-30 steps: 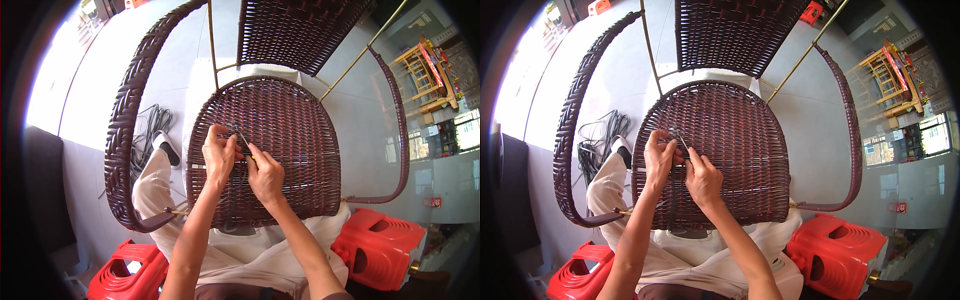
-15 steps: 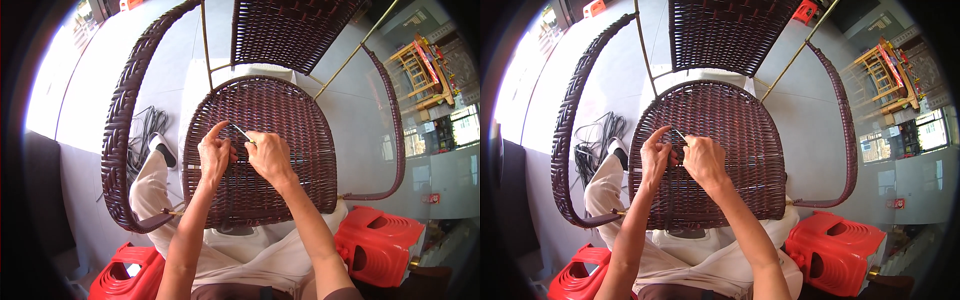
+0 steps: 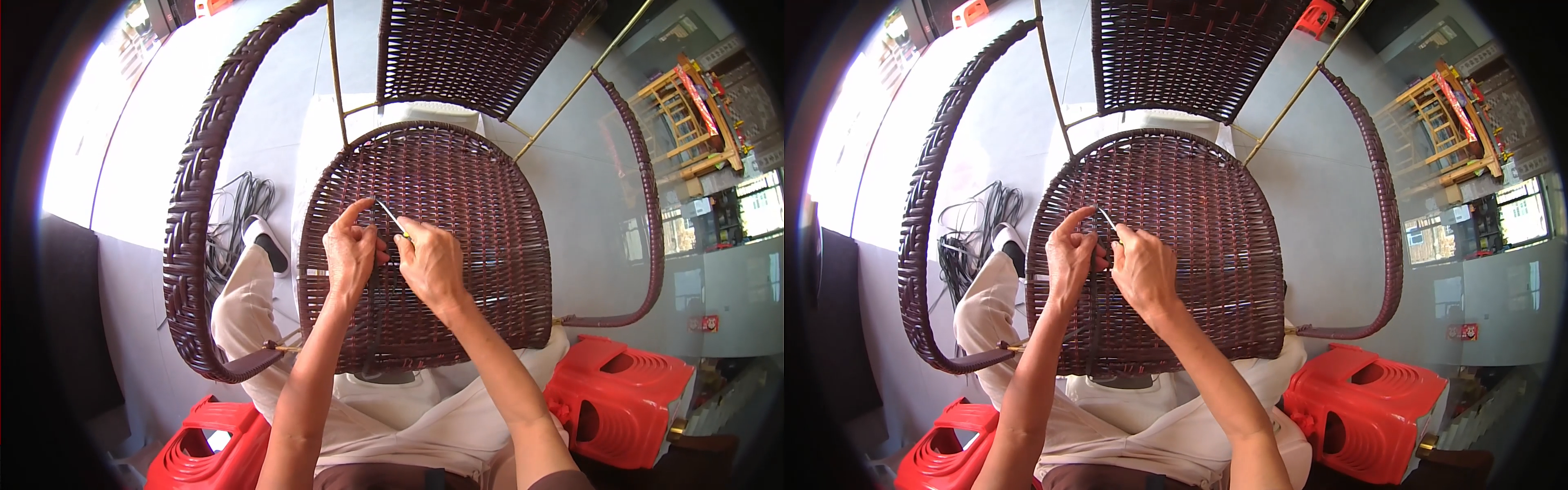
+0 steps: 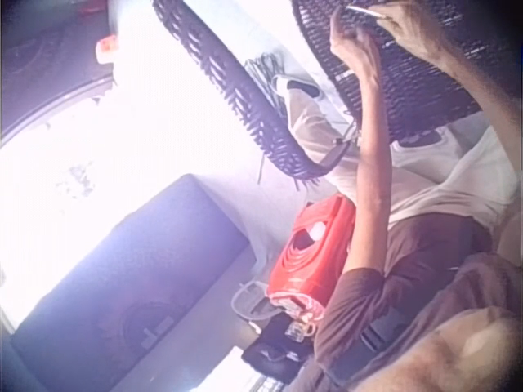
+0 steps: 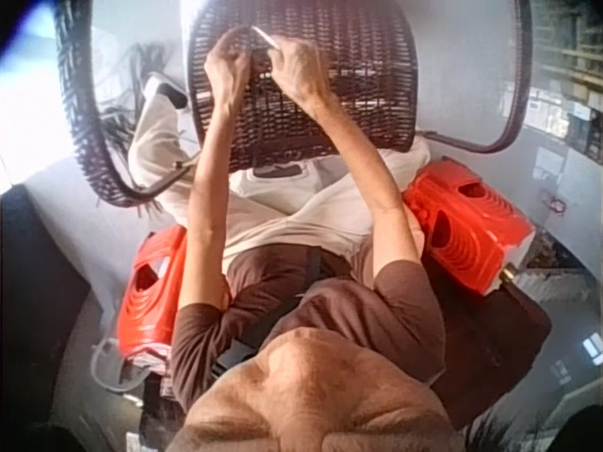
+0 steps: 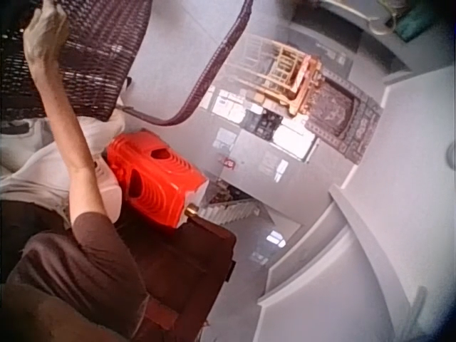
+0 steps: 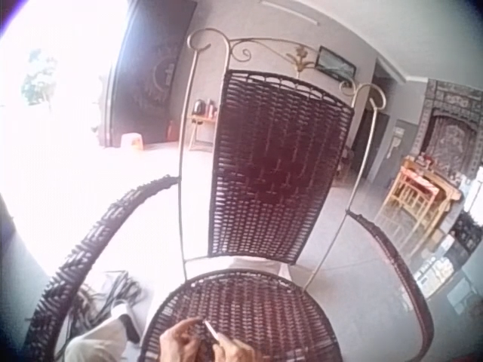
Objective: The person weaves replacement strips into a dark-brown woven chair, using a small yellow-handled tool to feed and tighten the strips through the existing weave.
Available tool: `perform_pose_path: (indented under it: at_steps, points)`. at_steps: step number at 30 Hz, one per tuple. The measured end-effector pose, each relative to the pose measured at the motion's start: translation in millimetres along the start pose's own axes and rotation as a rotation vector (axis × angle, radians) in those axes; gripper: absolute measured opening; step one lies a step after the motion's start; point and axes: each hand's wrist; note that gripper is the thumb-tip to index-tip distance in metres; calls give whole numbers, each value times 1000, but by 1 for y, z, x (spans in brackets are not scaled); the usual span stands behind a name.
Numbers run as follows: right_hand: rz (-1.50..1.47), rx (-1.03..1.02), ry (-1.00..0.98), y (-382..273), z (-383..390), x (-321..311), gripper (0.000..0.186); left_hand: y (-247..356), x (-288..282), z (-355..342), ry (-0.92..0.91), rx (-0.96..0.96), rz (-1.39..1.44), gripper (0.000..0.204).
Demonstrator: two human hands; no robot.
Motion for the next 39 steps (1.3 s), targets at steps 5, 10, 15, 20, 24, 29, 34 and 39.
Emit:
perform_pose_path:
  at_steps: [5,10,15,20,24,29,34,39]
  points:
    - [0,-33,169,7,28,29,28,-6,-2,-3,-16,18,-12,38]
    - [49,-115,277,15,34,41,28,-4,0,0,-8,33,-2,40]
    - [4,-103,282,17,35,42,32,-3,2,0,12,66,-77,41]
    - [-28,-98,289,17,36,42,33,0,2,0,10,96,-214,43]
    - [-18,-122,302,19,36,42,34,3,4,0,13,92,-284,46]
    - [-18,-141,317,18,35,43,35,-12,1,-5,30,213,-325,42]
    - [-9,-146,321,19,36,44,35,-8,3,-1,86,226,-188,32]
    - [-22,-118,316,18,36,43,34,-3,4,-1,56,148,-81,28]
Point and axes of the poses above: each hand's wrist, its own z-axis away from the middle knuckle, its own x-axis out of the palm, y = z × x, and after that the axes turned 6 degrees about y, right-handed
